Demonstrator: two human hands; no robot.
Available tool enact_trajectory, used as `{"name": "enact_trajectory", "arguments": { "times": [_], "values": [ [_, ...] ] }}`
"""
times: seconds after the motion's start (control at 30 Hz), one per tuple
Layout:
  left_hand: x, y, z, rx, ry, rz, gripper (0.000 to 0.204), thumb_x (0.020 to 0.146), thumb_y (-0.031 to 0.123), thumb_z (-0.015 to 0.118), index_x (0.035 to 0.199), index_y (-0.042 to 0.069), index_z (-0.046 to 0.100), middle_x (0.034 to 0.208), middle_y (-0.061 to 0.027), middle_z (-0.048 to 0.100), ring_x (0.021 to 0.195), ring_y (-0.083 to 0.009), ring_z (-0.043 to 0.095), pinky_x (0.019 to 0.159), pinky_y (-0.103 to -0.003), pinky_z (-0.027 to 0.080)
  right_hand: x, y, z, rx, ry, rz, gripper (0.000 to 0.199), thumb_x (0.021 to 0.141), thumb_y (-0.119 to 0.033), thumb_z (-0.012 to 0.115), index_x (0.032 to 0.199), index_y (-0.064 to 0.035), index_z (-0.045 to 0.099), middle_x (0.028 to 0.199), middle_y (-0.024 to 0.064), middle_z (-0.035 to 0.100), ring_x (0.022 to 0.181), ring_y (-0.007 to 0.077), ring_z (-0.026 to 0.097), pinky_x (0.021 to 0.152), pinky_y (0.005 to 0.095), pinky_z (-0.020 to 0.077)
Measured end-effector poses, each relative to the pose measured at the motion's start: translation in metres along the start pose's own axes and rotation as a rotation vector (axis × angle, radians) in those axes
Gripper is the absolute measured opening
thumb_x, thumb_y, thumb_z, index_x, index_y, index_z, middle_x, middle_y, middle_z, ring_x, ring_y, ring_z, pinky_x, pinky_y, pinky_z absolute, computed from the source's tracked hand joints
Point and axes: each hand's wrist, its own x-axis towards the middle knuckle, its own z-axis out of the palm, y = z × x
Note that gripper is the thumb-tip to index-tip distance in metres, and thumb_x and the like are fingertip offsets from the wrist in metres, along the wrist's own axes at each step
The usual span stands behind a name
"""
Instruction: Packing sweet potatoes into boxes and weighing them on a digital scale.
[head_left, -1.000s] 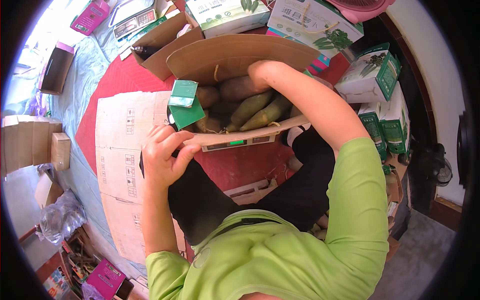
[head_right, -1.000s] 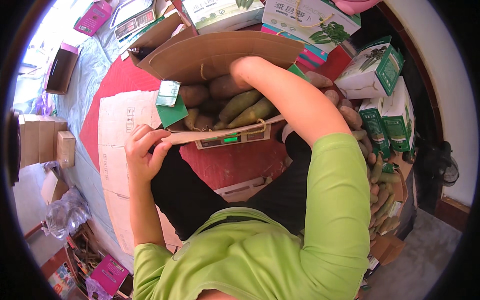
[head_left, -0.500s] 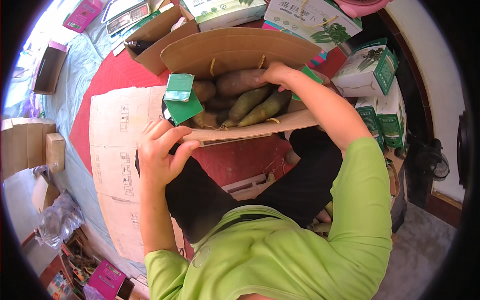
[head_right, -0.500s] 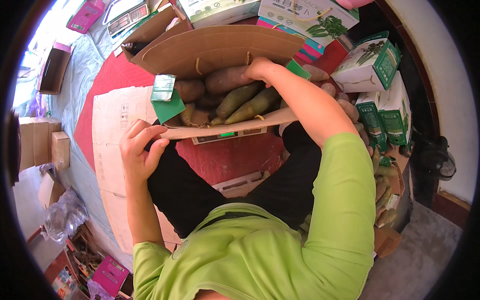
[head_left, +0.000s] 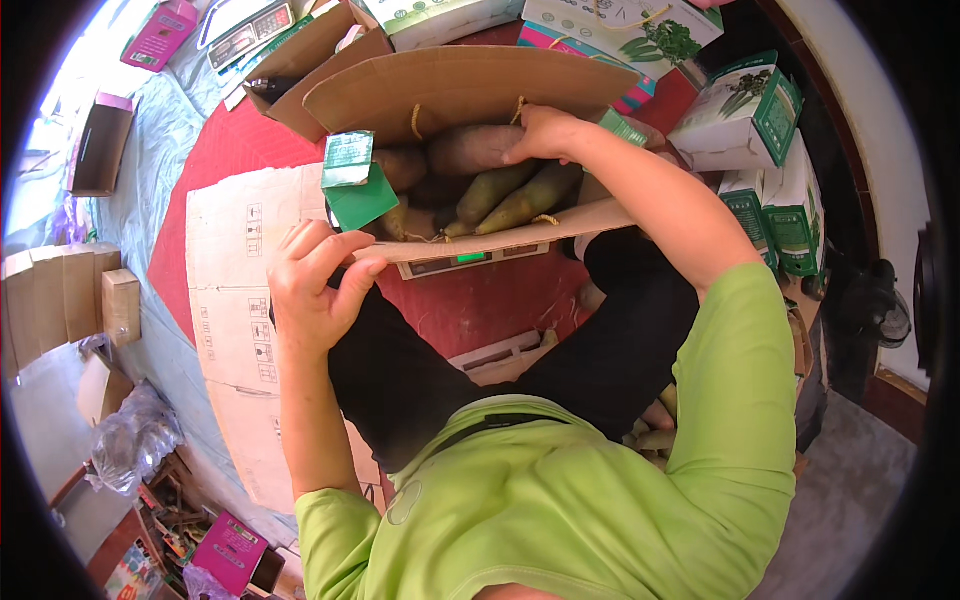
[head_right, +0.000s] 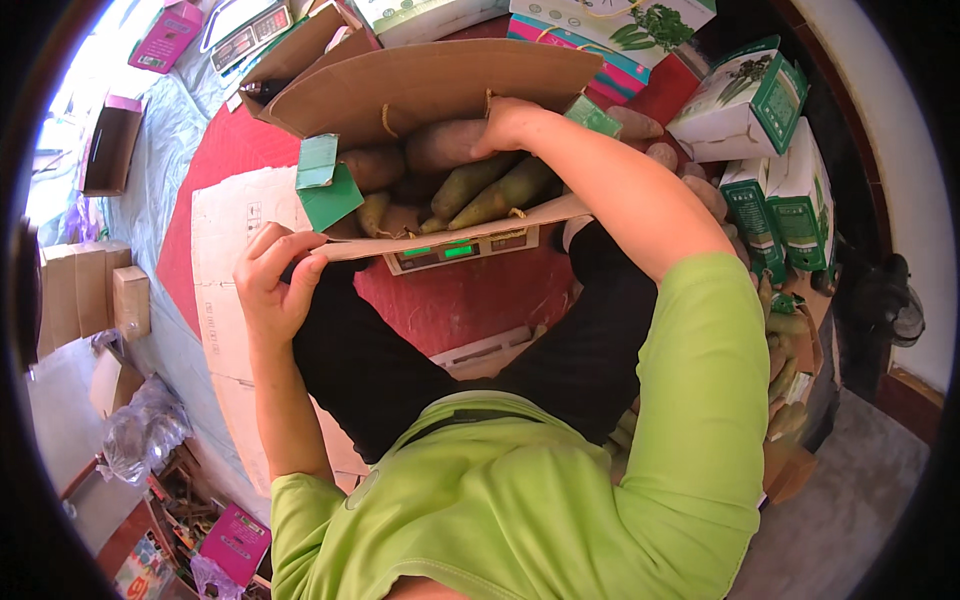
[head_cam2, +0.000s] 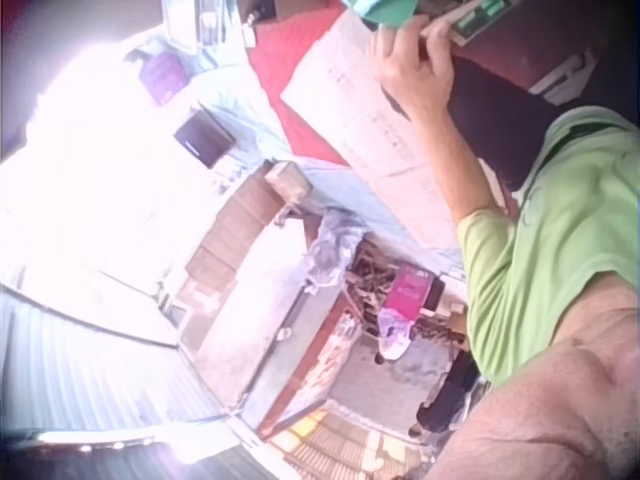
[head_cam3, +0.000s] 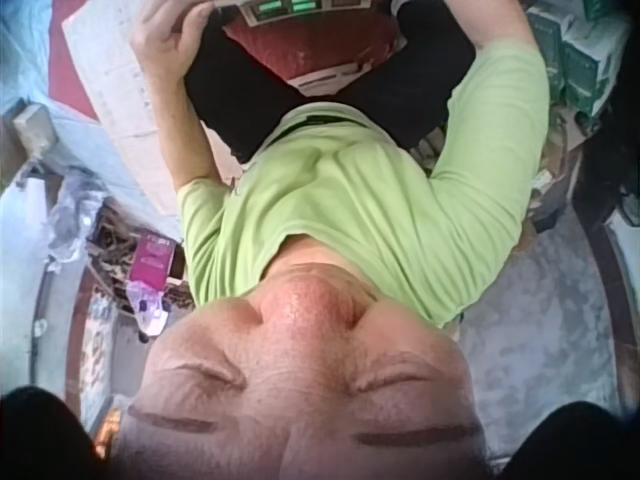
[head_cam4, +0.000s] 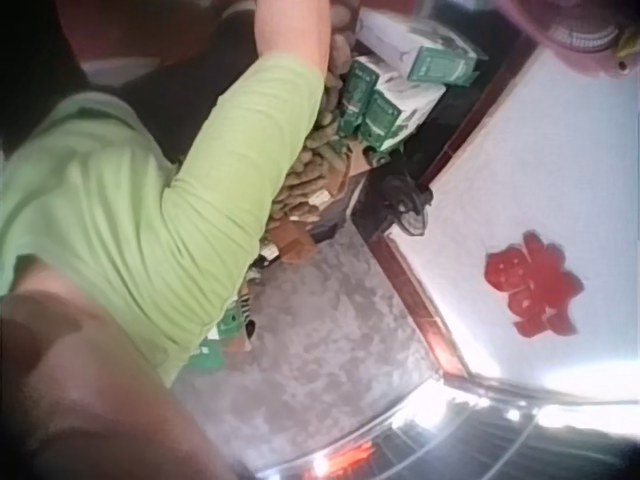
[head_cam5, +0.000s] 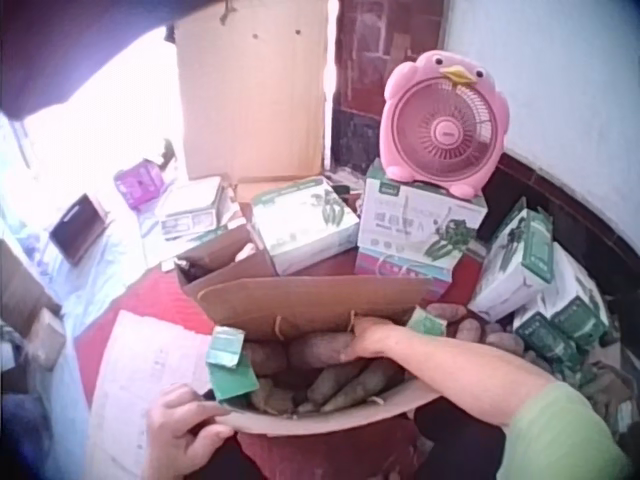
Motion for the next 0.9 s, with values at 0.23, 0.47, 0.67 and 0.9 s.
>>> {"name": "enact_trajectory", "arguments": {
  "times": [0.23, 0.47, 0.67, 0.9],
  "values": [
    [0.004, 0.001, 0.002, 0.0, -0.013, -0.003, 0.024, 0.074, 0.026, 0.075, 0.078, 0.004, 0.067, 0.062, -0.0061, 0.05, 0.059, -0.0232, 0.05, 0.057, -0.034, 0.04, 0.02, 0.004, 0.025, -0.126, 0.205, -0.152, 0.068, 0.065, -0.039, 0.08, 0.118, -0.0035, 0.058, 0.115, 0.0167, 0.062, 0.107, 0.0302, 0.06, 0.086, 0.0425, 0.0497],
    [0.003, 0.004, -0.001, 0.026, -0.007, -0.038, 0.017, 0.077, 0.016, 0.073, 0.081, 0.001, 0.067, 0.065, -0.0074, 0.053, 0.062, -0.0216, 0.054, 0.058, -0.032, 0.042, -0.023, -0.032, -0.023, -0.468, 0.347, -0.324, 0.057, 0.058, -0.036, 0.077, 0.106, -0.008, 0.066, 0.097, 0.0158, 0.068, 0.094, 0.0335, 0.064, 0.081, 0.0427, 0.0513],
    [-0.001, 0.001, -0.002, 0.033, 0.05, -0.048, 0.017, 0.08, 0.016, 0.072, 0.084, 0.001, 0.067, 0.071, -0.0084, 0.057, 0.066, -0.0212, 0.059, 0.061, -0.03, 0.045, -0.121, 0.0, -0.101, 0.073, 0.43, -0.261, 0.068, 0.064, -0.012, 0.081, 0.123, -0.0008, 0.051, 0.111, 0.0112, 0.061, 0.098, 0.0201, 0.061, 0.083, 0.0324, 0.05],
    [0.006, 0.008, 0.005, -0.005, 0.045, -0.023, 0.015, 0.081, 0.012, 0.07, 0.089, -0.001, 0.066, 0.079, -0.0104, 0.061, 0.076, -0.0221, 0.061, 0.07, -0.03, 0.047, -0.213, 0.169, -0.088, 0.728, 0.89, -0.101, 0.041, 0.071, -0.034, 0.078, 0.103, -0.0093, 0.068, 0.094, -0.0015, 0.065, 0.085, 0.0112, 0.059, 0.074, 0.0246, 0.0455]
  ]
}}
